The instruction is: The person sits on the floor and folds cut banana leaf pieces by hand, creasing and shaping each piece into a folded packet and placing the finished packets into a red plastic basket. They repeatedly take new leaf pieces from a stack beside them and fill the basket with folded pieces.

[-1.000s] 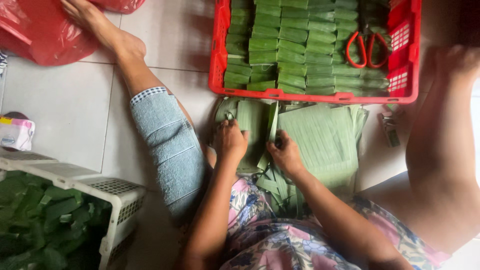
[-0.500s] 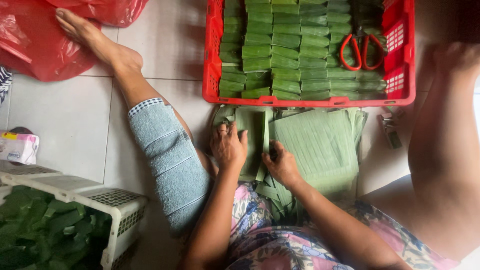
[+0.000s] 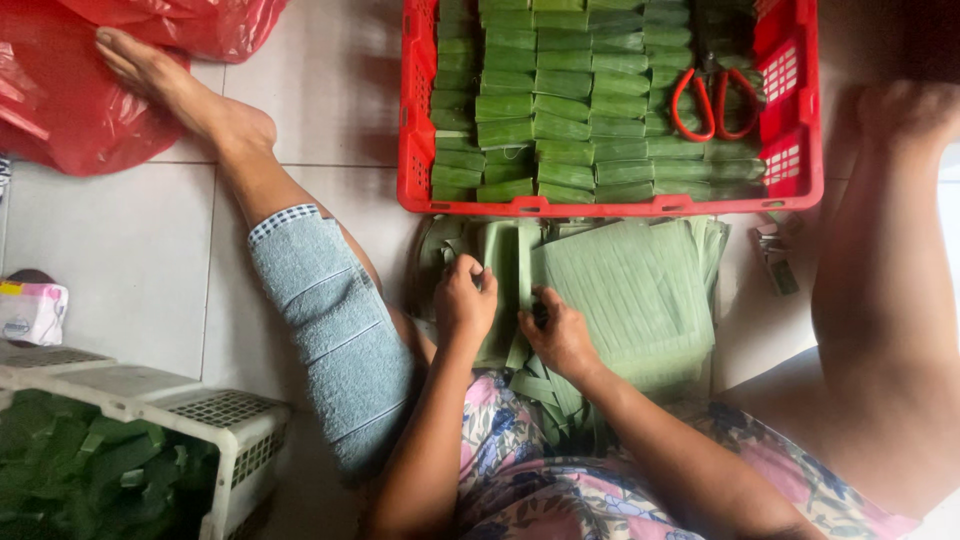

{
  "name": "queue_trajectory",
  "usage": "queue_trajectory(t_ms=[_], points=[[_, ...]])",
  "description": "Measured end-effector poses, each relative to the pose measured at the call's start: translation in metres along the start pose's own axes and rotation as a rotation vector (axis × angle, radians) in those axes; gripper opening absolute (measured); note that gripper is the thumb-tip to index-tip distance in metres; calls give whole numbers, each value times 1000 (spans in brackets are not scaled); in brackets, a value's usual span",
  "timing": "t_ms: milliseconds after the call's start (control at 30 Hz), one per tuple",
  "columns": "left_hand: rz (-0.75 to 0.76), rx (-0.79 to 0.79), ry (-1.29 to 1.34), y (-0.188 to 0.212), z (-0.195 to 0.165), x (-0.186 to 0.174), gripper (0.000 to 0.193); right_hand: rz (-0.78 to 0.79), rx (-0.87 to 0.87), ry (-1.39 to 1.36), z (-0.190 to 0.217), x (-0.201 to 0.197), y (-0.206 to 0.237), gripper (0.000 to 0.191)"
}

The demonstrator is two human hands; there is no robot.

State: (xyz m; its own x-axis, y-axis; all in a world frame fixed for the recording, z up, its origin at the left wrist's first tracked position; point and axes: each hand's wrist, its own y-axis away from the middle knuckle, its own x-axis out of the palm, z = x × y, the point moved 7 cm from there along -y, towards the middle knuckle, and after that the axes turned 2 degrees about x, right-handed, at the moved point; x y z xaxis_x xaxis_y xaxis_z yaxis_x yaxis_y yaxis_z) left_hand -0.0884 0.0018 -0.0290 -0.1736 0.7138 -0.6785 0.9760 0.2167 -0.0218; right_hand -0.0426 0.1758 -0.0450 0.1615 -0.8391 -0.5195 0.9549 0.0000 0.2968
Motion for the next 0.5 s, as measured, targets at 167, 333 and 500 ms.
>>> queue_trajectory(t_ms=[167,333,500], points=[[103,-232,531,3,19,13,37,84,-102,16,18,15,2,49],[-14,115,112,3,4,3,22,91,-224,86,31,20,9,47],[128,8,761,15,9,-3,23,-174,-164,-160,32,-19,2,58]])
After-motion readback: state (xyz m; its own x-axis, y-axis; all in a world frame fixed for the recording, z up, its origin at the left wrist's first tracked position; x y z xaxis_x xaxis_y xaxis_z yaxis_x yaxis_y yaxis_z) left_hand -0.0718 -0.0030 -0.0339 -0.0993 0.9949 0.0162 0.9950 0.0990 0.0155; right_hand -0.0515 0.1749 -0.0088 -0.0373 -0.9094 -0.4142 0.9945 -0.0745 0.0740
